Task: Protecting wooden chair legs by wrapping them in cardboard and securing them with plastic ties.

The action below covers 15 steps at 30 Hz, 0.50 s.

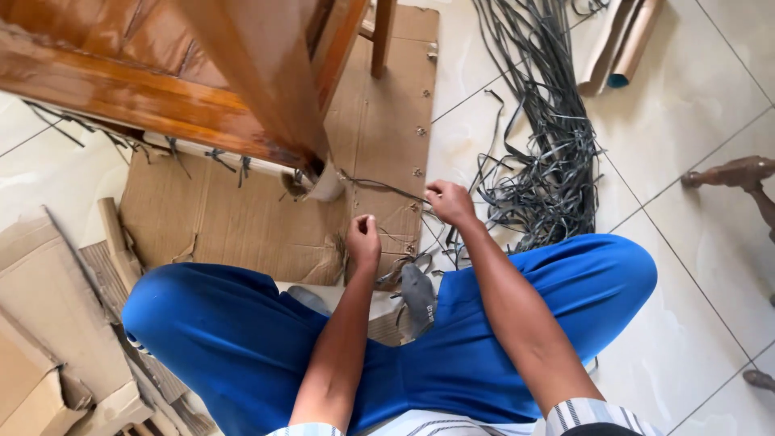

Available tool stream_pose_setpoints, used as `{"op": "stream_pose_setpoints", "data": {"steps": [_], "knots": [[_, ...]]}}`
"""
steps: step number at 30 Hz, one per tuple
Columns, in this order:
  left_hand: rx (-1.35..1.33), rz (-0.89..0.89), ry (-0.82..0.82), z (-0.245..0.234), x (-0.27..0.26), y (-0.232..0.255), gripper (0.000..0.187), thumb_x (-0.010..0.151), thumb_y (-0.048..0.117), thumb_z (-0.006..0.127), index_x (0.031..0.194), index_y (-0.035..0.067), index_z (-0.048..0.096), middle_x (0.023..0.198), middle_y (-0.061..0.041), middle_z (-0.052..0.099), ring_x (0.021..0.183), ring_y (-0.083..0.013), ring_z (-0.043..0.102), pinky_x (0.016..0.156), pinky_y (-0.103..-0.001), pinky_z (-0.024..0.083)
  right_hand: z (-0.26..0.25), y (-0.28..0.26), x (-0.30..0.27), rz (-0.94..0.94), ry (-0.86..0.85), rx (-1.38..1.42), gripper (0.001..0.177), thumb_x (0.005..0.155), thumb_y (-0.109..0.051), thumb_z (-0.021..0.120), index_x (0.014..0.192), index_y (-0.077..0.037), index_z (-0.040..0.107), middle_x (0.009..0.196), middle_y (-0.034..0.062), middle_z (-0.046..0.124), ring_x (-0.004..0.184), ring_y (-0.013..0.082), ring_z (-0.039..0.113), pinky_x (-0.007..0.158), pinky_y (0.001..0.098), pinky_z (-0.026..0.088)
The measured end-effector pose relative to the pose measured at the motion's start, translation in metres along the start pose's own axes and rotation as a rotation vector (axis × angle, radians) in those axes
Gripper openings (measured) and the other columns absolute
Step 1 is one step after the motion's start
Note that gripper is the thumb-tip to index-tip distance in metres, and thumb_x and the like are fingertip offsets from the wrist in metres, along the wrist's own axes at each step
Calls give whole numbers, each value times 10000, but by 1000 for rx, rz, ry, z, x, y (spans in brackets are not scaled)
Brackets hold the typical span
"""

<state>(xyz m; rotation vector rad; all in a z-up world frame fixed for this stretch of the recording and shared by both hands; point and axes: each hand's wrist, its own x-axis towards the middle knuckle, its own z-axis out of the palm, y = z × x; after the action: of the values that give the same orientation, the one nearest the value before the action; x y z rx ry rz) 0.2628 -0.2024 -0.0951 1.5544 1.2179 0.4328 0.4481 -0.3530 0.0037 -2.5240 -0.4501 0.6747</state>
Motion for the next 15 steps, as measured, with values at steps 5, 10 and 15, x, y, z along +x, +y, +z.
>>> {"op": "stream_pose_setpoints", "data": {"steps": [5,10,15], "knots": [[225,-40,-101,10,-3,9,222,829,426,775,980,266,758,866,9,771,911,-223,749,815,-386,577,16,118,18,349,206,-23,370,908,-506,627,1237,-367,722,1193,-48,725,1184,225,662,1022,434,530],[269,-285,-6,24,42,-47,387,681,561,827,946,302,714,928,99,757,1033,-190,719,912,-340,526,5,138,3,612,388,107,355,944,-407,633,1281,-296,646,1326,-15,552,1330,242,523,1112,454,445],[269,-394,85,19,63,-100,446,589,557,884,891,247,776,895,-59,764,1032,-333,718,878,-379,535,3,151,15,662,293,155,461,1004,-343,529,1460,-411,545,1656,43,285,1537,291,309,1217,535,324]]}}
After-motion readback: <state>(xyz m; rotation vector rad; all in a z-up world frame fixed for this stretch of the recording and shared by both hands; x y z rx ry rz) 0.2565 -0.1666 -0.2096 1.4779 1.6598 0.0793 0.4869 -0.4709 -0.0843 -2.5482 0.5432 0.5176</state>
